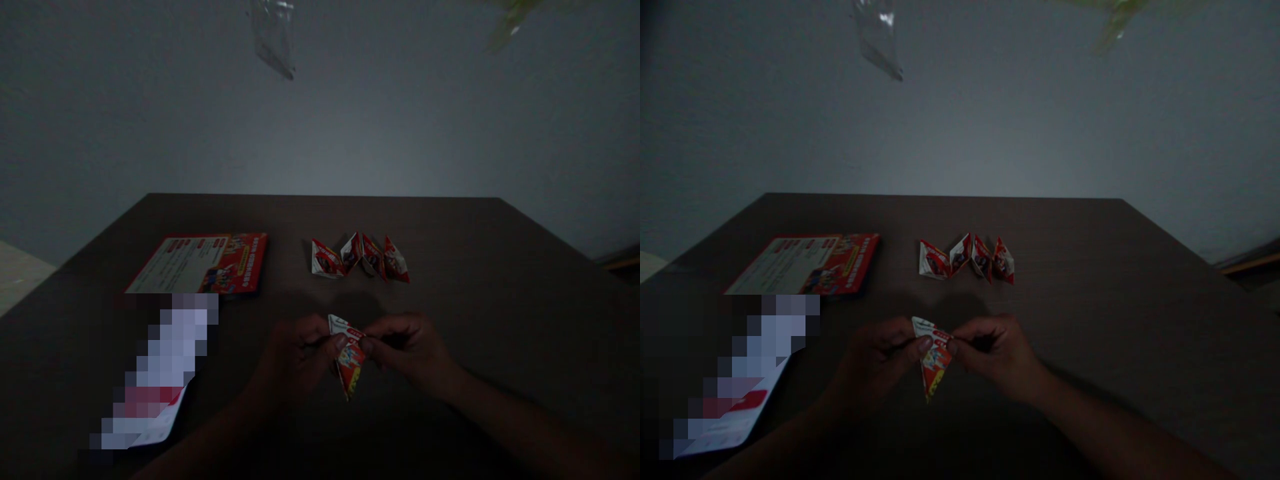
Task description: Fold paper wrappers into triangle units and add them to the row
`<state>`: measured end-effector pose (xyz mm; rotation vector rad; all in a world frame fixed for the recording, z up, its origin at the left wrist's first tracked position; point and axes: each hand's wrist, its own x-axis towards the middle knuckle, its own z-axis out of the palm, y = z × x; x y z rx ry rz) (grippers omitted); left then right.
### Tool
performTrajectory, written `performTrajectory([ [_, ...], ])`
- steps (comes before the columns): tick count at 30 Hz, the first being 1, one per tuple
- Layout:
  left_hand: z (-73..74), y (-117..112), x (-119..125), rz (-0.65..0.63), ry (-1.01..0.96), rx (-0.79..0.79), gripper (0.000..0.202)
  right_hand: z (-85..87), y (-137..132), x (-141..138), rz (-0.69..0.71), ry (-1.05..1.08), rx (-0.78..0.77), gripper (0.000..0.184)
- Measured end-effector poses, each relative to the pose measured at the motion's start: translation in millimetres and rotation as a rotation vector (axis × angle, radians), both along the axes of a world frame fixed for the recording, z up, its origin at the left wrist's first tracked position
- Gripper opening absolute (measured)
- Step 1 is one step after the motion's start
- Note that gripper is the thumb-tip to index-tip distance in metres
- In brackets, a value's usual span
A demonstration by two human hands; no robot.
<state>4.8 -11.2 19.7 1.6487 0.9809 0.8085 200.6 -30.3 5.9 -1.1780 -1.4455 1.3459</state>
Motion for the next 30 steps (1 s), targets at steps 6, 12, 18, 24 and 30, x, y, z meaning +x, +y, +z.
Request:
performTrajectory([
  [6, -2.1, -0.2, 1.0, 0.093, 0.053, 0.099, 0.019, -1.0, -0.4, -0.7, -0.001, 0.014, -0.016, 0.019],
  [12, -3.0, -0.4, 0.2, 0.093, 0.031, 0.074, 0.019, 0.1, -0.8, -1.6, 0.008, 0.018, -0.003, 0.020],
  [18, -2.3, -0.9, -0.7, 0.133, -0.007, 0.031, 0.021, 1.3, -0.5, -1.3, 0.026, 0.003, 0.003, 0.019],
  [24, -1.5, -0.3, -1.4, 0.162, -0.003, 0.056, 0.021, 2.0, -0.1, -1.6, 0.055, 0.030, 0.022, 0.012],
  [30, -2.2, 0.5, -1.9, 0.158, 0.021, 0.074, 0.023, 2.6, 0.5, -1.1, 0.069, 0.013, 0.028, 0.012],
])
